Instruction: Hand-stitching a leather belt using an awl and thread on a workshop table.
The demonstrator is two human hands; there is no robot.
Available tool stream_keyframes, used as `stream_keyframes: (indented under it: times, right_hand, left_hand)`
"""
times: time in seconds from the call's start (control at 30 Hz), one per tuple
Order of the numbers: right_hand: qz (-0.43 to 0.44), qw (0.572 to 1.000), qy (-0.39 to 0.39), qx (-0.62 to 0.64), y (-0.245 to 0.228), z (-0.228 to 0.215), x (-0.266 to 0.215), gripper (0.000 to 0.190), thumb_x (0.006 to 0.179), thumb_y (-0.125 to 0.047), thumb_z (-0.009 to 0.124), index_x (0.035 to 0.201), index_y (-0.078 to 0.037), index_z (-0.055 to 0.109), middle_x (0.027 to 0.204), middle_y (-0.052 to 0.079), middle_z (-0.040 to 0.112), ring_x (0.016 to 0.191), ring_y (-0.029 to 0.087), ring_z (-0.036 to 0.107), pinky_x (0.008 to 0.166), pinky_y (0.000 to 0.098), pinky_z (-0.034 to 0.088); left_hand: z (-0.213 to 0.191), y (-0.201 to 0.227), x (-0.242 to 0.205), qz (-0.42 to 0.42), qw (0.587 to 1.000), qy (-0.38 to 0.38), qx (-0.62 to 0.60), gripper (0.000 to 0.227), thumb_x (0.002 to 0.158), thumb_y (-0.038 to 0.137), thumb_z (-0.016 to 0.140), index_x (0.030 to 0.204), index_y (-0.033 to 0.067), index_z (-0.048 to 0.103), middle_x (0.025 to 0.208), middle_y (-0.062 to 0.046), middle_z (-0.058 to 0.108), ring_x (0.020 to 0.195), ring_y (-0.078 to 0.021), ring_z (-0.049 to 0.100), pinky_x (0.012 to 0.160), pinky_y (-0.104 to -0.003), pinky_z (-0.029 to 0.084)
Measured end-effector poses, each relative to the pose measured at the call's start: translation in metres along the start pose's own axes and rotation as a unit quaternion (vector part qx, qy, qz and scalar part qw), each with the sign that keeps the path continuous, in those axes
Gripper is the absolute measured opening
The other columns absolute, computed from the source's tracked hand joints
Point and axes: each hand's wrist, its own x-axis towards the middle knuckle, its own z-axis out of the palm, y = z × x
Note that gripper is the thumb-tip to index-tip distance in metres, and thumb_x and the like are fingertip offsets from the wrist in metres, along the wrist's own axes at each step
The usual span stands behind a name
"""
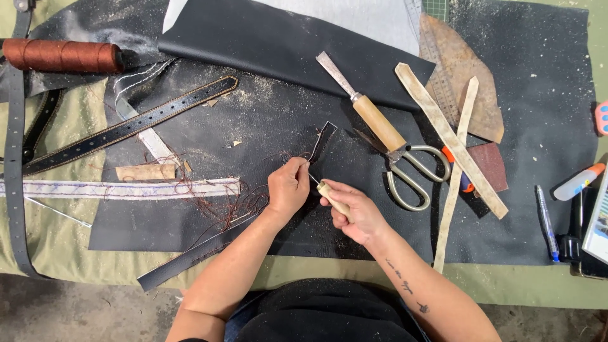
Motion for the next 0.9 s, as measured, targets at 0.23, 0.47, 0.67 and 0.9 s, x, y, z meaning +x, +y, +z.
stream_keyframes:
  times: [0.23, 0.47, 0.67, 0.9]
  right_hand:
    - [-0.381, 0.732, 0.119, -0.552, 0.012, 0.008, -0.001, 0.039, 0.088, -0.017, 0.075, 0.127, -0.023, 0.075, 0.099, 0.004, 0.077, 0.087, 0.021, 0.076, 0.073, 0.0288, 0.061]
    - [-0.326, 0.816, 0.049, -0.475, -0.008, 0.011, -0.015, 0.045, 0.094, -0.015, 0.068, 0.139, -0.013, 0.066, 0.113, 0.017, 0.074, 0.104, 0.032, 0.072, 0.089, 0.0422, 0.06]
    - [-0.323, 0.847, -0.017, -0.423, 0.005, -0.02, -0.017, 0.042, 0.094, -0.009, 0.063, 0.136, -0.007, 0.066, 0.099, 0.018, 0.076, 0.092, 0.024, 0.074, 0.08, 0.0432, 0.061]
    - [-0.351, 0.855, -0.052, -0.379, 0.022, -0.047, 0.002, 0.038, 0.091, -0.003, 0.067, 0.129, -0.001, 0.063, 0.086, 0.014, 0.072, 0.073, 0.017, 0.068, 0.067, 0.0345, 0.058]
  left_hand:
    - [0.004, 0.0, -0.002, 0.019, 0.999, -0.025, 0.028, 0.009, 0.095, 0.018, 0.067, 0.089, 0.0139, 0.073, 0.063, -0.009, 0.069, 0.065, -0.0327, 0.072, 0.054, -0.04, 0.056]
    - [-0.02, 0.008, 0.021, -0.059, 0.989, 0.005, -0.139, 0.012, 0.091, 0.016, 0.072, 0.102, 0.0153, 0.079, 0.071, -0.013, 0.072, 0.07, -0.0307, 0.073, 0.06, -0.041, 0.056]
    - [-0.044, 0.0, 0.038, -0.035, 0.98, 0.052, -0.188, 0.019, 0.093, 0.01, 0.069, 0.108, 0.0156, 0.079, 0.086, -0.008, 0.074, 0.077, -0.0196, 0.07, 0.068, -0.03, 0.058]
    - [-0.037, 0.005, 0.024, -0.066, 0.902, -0.249, -0.347, 0.044, 0.091, -0.003, 0.057, 0.134, 0.0053, 0.066, 0.102, -0.013, 0.075, 0.085, -0.0175, 0.07, 0.081, -0.036, 0.058]
